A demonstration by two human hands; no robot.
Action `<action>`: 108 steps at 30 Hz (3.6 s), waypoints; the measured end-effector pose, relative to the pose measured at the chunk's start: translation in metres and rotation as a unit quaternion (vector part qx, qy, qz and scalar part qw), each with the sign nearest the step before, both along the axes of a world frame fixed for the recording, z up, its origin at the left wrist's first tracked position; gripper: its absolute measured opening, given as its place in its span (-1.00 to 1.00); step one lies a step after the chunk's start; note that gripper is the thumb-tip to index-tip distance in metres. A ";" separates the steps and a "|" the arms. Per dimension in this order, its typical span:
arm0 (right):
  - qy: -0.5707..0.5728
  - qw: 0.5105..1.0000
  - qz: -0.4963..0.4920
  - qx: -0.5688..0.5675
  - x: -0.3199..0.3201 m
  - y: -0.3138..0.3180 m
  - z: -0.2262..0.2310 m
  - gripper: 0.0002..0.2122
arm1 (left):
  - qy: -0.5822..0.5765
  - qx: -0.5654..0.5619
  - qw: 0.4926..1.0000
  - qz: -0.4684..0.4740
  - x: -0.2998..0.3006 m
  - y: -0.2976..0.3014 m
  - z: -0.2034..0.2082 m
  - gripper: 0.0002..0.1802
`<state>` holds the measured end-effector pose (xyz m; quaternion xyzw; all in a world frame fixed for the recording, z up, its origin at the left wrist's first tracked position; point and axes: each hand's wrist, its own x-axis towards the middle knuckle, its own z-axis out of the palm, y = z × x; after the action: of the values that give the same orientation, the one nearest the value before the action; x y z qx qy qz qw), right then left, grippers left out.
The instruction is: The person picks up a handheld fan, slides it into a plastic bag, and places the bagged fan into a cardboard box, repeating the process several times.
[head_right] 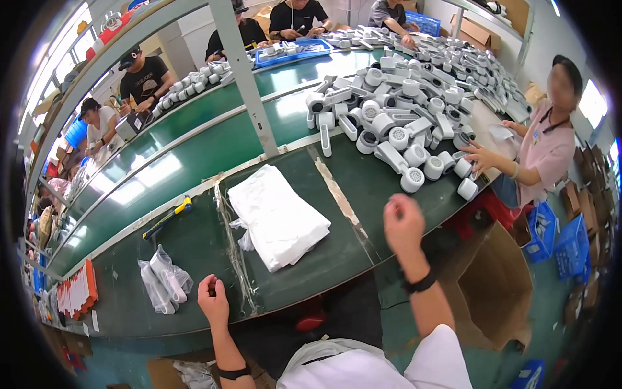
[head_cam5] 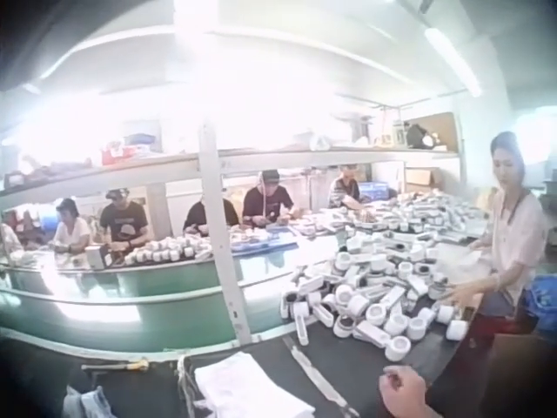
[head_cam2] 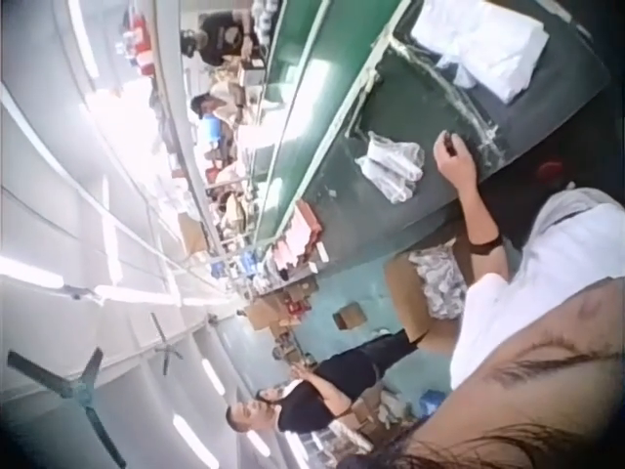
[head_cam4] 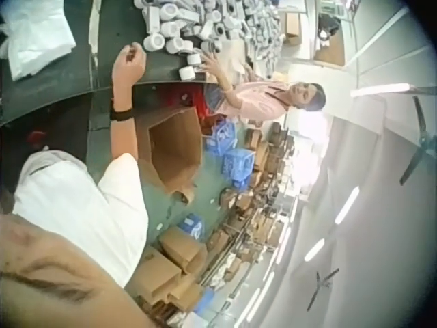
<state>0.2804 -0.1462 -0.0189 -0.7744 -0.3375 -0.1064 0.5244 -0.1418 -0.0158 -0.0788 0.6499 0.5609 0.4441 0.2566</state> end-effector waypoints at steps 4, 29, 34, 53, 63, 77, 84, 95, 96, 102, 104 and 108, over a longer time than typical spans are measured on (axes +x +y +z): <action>-0.208 0.963 -0.084 -0.151 0.085 -0.001 -0.012 -0.58 | 0.018 0.011 1.000 -0.013 0.005 0.003 0.003 -0.78; 0.448 0.726 0.516 0.077 -0.179 -0.020 -0.015 -0.20 | -0.217 -0.177 0.869 -0.409 0.097 -0.078 0.066 0.05; 0.400 0.729 0.553 0.049 -0.171 -0.027 -0.032 -0.12 | -0.145 -0.210 0.866 -0.430 0.090 -0.078 0.071 -0.03; 0.500 0.746 0.423 -0.120 -0.071 -0.064 0.022 -0.71 | -0.045 0.070 0.914 -0.397 0.129 -0.017 0.104 -0.40; 0.520 0.790 0.312 0.093 -0.075 -0.069 0.003 -0.70 | 0.231 0.239 0.897 -0.293 0.163 0.008 0.057 -0.83; 0.489 0.787 0.365 0.086 -0.099 -0.059 -0.010 -0.67 | 0.175 0.179 0.921 -0.298 0.163 0.012 0.069 -0.92; 0.468 0.827 0.310 0.035 -0.118 -0.038 0.000 -0.69 | 0.139 0.140 0.929 -0.314 0.164 0.009 0.077 -0.89; 0.388 0.891 0.224 0.074 -0.131 0.032 0.003 -0.73 | 0.072 0.082 0.950 -0.292 0.166 0.007 0.081 -0.85; 0.392 0.889 0.227 0.068 -0.131 0.033 0.004 -0.73 | 0.058 0.096 0.950 -0.292 0.165 0.008 0.081 -0.85; 0.478 0.813 0.327 0.058 -0.116 -0.001 0.012 -0.83 | 0.005 0.045 0.961 -0.273 0.161 0.010 0.089 -0.85; 0.478 0.800 0.362 0.019 -0.102 -0.012 0.017 -0.74 | 0.006 0.034 0.961 -0.275 0.162 0.010 0.093 -0.85; 0.412 0.769 0.472 -0.123 -0.086 -0.015 0.033 -0.41 | 0.002 -0.004 0.950 -0.311 0.160 0.015 0.092 -0.84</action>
<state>0.1942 -0.1610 0.0140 -0.5449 -0.4220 0.5266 0.4978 0.0185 -0.0012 0.0136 0.7920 0.3334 0.3384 0.3834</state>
